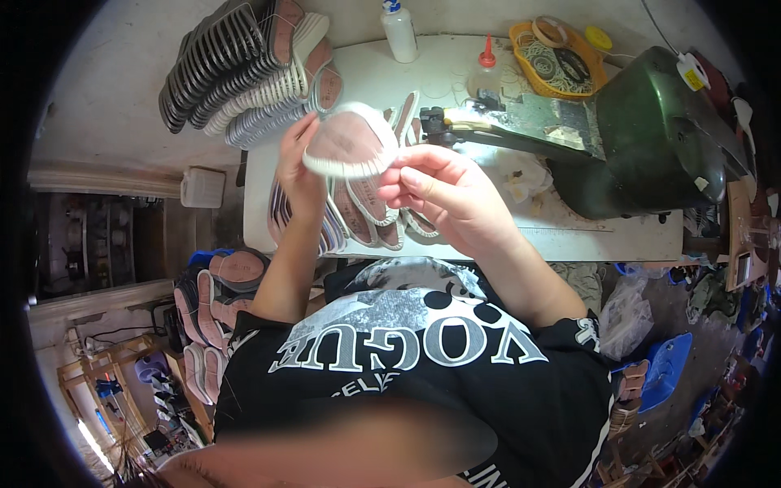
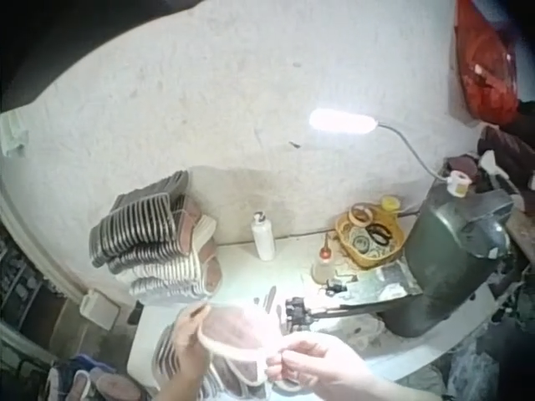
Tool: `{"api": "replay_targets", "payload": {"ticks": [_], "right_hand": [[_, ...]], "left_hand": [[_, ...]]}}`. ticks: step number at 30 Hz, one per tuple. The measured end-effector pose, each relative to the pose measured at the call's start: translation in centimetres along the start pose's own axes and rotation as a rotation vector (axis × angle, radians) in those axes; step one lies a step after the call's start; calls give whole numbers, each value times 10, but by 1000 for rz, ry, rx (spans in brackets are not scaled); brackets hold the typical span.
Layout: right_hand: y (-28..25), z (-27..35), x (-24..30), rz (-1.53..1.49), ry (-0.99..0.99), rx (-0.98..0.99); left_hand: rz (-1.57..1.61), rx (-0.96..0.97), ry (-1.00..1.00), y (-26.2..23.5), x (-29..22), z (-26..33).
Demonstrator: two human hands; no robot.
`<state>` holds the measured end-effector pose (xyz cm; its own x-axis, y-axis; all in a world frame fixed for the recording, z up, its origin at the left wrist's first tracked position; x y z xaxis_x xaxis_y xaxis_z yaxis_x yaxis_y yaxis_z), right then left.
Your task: Inspecting, flexing, and stacking shoe insoles at a manufacturing workbench.
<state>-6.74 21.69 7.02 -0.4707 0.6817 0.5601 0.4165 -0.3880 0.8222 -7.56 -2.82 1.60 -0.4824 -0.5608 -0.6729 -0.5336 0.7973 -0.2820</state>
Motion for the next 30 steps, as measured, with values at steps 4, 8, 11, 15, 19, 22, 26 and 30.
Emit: {"api": "replay_targets", "payload": {"ticks": [4,8,11,15,19,22,26,30], "right_hand": [[2,-2,1,-2,30,23],[0,7,1,152,38,-40],[-16,21,3,416,74,41],[-16,28,-8,514,226,-56],[-10,16,-29,628,230,-80],[-24,14,-41,732,224,-39],[-24,9,-50,669,81,-25],[-24,-2,-58,534,104,-182]], "left_hand": [[-107,219,-230,20,52,6],[272,517,-378,26,61,16],[207,560,-355,27,36,15],[102,650,-261,24,16,22],[-9,612,-275,20,8,23],[-76,529,-201,9,6,30],[-316,227,-276,-42,17,35],[-713,62,-640,-119,52,42]]}}
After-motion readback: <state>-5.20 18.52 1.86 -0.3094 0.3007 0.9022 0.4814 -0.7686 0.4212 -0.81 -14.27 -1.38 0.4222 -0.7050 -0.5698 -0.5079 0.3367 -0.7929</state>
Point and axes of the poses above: each hand's wrist, its own z-axis away from the middle knuckle, its own y-axis out of the palm, x = y × z, the point moved 1 cm from there along -z, towards the middle knuckle, and after that the axes turned 6 degrees about -y, right-handed, at the moved point
